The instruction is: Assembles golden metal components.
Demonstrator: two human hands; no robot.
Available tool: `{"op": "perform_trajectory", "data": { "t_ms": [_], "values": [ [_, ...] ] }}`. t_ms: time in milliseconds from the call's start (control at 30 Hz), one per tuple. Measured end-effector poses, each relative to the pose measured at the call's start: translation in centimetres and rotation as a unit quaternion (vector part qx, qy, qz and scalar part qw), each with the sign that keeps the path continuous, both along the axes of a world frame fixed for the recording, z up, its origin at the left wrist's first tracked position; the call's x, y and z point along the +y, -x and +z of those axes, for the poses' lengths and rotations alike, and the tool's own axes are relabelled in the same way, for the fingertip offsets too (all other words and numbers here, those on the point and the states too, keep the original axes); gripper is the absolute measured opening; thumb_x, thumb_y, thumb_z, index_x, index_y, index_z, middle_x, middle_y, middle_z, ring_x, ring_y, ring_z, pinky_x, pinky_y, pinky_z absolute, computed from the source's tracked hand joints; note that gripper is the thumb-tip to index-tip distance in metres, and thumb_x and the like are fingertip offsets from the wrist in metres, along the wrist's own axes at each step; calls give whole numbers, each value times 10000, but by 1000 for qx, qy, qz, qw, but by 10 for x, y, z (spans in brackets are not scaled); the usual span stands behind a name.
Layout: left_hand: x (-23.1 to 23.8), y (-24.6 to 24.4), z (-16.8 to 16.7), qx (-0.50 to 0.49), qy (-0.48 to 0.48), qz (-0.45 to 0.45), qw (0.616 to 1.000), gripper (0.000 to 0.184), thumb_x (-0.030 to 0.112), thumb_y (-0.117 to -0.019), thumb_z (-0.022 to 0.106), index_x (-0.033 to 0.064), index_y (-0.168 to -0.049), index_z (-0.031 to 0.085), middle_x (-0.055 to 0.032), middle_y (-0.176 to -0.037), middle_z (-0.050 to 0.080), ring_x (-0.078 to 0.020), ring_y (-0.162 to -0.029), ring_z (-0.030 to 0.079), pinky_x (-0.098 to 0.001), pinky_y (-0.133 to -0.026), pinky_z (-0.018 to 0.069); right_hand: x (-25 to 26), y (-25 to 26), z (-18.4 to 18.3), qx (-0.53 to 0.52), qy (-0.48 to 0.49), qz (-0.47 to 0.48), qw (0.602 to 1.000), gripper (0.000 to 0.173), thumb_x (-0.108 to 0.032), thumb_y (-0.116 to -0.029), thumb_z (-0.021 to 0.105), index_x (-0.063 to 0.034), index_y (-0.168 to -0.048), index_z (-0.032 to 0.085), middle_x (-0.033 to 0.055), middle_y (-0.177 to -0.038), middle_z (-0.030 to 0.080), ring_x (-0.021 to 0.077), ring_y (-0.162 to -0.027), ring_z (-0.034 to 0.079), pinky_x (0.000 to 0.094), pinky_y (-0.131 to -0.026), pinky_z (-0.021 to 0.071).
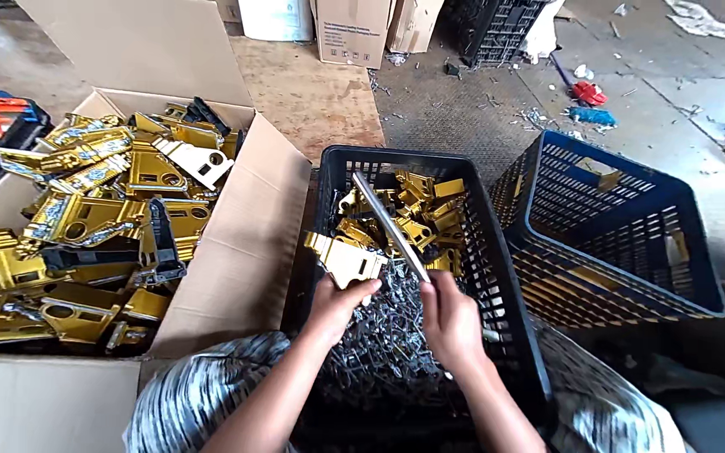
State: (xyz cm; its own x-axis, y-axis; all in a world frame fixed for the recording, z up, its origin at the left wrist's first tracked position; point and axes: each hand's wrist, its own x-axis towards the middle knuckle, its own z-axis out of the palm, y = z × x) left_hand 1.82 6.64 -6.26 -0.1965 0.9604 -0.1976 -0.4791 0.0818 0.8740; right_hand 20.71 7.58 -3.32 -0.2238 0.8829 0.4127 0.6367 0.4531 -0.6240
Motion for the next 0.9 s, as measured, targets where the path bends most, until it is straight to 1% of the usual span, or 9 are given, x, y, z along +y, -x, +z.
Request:
{"op": "perform_trajectory", "data": {
  "t_ms": [67, 133, 200, 367, 500, 567, 667, 800, 900],
  "values": [
    [1, 0, 4, -17, -5, -5, 1000, 398, -60, -865, 723, -73, -1226, 556, -194, -1095, 707, -274, -967, 720, -427, -866, 618, -7, -9, -2, 24, -162, 9, 986, 406, -336, -1105, 314, -11, -1061, 553, 36, -648, 521, 100, -509, 518, 272, -475, 476],
    [0, 0, 6, -14, -18, -18, 1000, 381, -52, -860, 721, -65, -1205, 559, -174, -1060, 718, -259, -949, 724, -412, -856, 621, -13, -11, -14, -26, -177, 15, 984, 407, -369, -1113, 309, -54, -1000, 540, 59, -673, 534, 153, -526, 554, 305, -479, 493],
    [0, -2, 3, 1, -2, -19, 1000, 347, -67, -871, 695, -83, -1189, 559, -188, -1049, 719, -272, -946, 731, -410, -852, 627, -13, -10, -25, -115, -65, 8, 991, 362, -302, -1062, 436, -12, -1001, 643, 82, -623, 609, 246, -494, 627, 419, -437, 506],
    [2, -2, -1, -5, 17, -21, 1000, 346, -84, -879, 673, -84, -1200, 544, -201, -1071, 714, -286, -969, 731, -413, -853, 628, -16, -8, -33, -54, -91, -3, 994, 396, -312, -1087, 375, 16, -1023, 587, 52, -643, 562, 145, -497, 558, 305, -452, 489],
    [5, 4, -14, 5, 116, -15, 993, 337, -50, -907, 696, -87, -1210, 554, -207, -1077, 711, -282, -956, 735, -396, -828, 632, -11, -4, -52, -131, 149, 9, 980, 341, -305, -1069, 453, -8, -1071, 621, 97, -635, 610, 300, -561, 658, 479, -527, 540],
    [6, 8, -13, -6, 183, 1, 983, 353, -19, -930, 687, -78, -1246, 542, -204, -1082, 719, -272, -948, 741, -388, -816, 630, -5, -7, -56, -150, 288, 33, 945, 370, -317, -1097, 399, -6, -1163, 587, 137, -750, 650, 332, -705, 691, 511, -660, 559],
    [12, 22, 15, 7, 179, 25, 984, 383, -14, -943, 665, -70, -1292, 517, -204, -1089, 712, -275, -957, 733, -389, -815, 625, 26, -17, -66, -231, 429, 110, 866, 507, -428, -1104, 359, -62, -1336, 622, 205, -1205, 684, 382, -1144, 661, 603, -991, 504],
    [47, 108, 82, 54, 64, 140, 987, 340, 219, -1071, 513, 44, -1362, 500, -99, -1165, 692, -184, -1027, 700, -318, -894, 581, 96, -32, -63, -311, 344, -19, 886, 423, -251, -1016, 567, -65, -1393, 613, 256, -1450, 539, 469, -1251, 586, 663, -964, 497],
    [75, 188, 119, 65, 12, 239, 969, 721, 559, -1041, 465, 107, -1562, 257, -136, -1412, 557, -241, -1215, 640, -354, -996, 560, 141, -45, -80, -407, 324, -50, 853, 693, -17, -849, 680, -120, -1509, 497, 203, -1588, 395, 509, -1278, 539, 682, -893, 521]
  ]
}}
